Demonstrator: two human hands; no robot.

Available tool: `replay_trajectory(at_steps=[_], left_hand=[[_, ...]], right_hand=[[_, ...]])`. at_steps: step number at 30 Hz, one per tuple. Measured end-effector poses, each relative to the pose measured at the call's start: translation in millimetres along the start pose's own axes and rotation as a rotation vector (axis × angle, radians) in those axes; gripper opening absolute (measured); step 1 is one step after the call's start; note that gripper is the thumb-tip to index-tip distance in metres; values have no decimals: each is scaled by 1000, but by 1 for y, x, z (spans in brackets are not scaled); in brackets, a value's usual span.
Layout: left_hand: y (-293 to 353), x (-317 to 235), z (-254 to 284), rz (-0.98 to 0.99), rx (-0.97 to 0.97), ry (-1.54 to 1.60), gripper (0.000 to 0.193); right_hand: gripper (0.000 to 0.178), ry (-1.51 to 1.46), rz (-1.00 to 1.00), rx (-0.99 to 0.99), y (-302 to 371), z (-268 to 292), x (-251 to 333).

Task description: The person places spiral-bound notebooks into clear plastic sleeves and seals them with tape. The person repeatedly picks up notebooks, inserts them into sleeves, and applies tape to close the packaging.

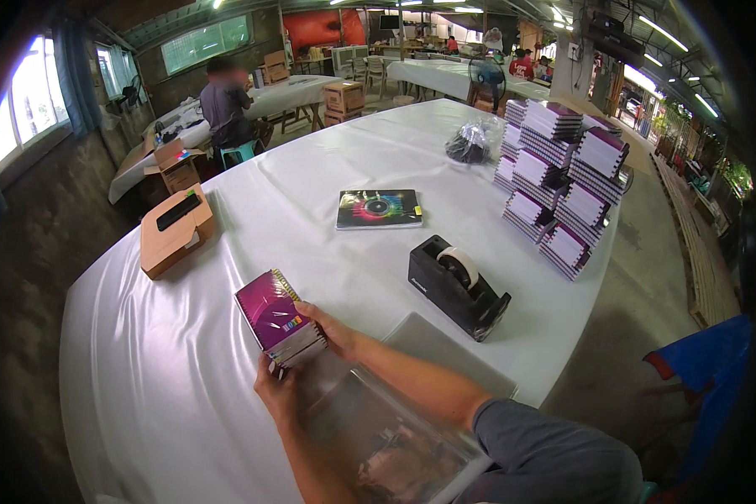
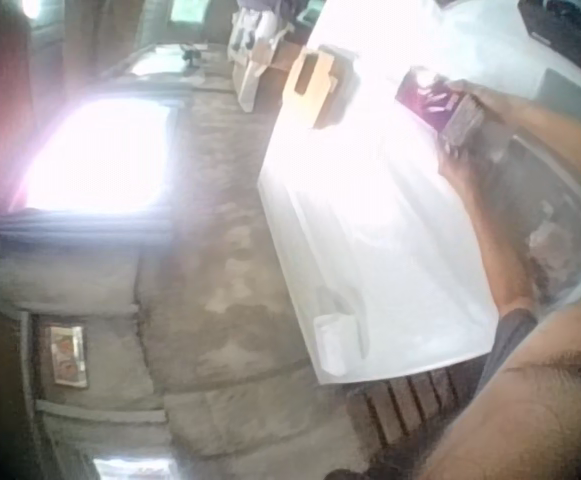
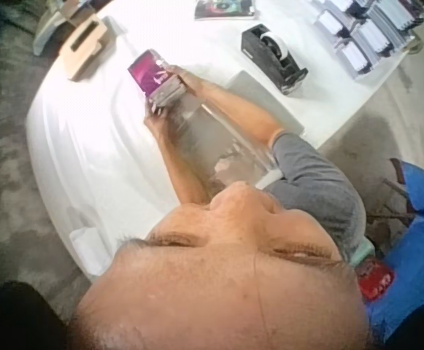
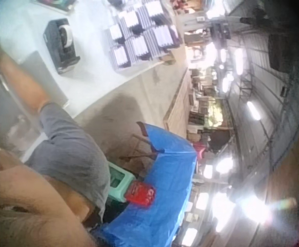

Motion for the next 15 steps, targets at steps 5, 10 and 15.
replay_trajectory(at_steps=[5, 10, 15], left_hand=[[2, -5, -7, 45, 12, 4, 67], [7, -21, -5, 38, 1, -65, 71], [12, -35, -2, 56, -22, -171, 71]], right_hand=[[49, 36, -1, 18, 2, 4, 6], [53, 67, -23, 27, 0, 8, 0], [59, 86, -2, -4, 4, 10, -3]])
Point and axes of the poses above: each hand's wrist, its own y-axis away from the middle knuckle, its own z-axis out of the back of the hand, x = y × z, the point moved 7 cm from there along -y, towards the middle knuckle, and after that the axes turned 3 degrees about -x, right-handed, at the moved point
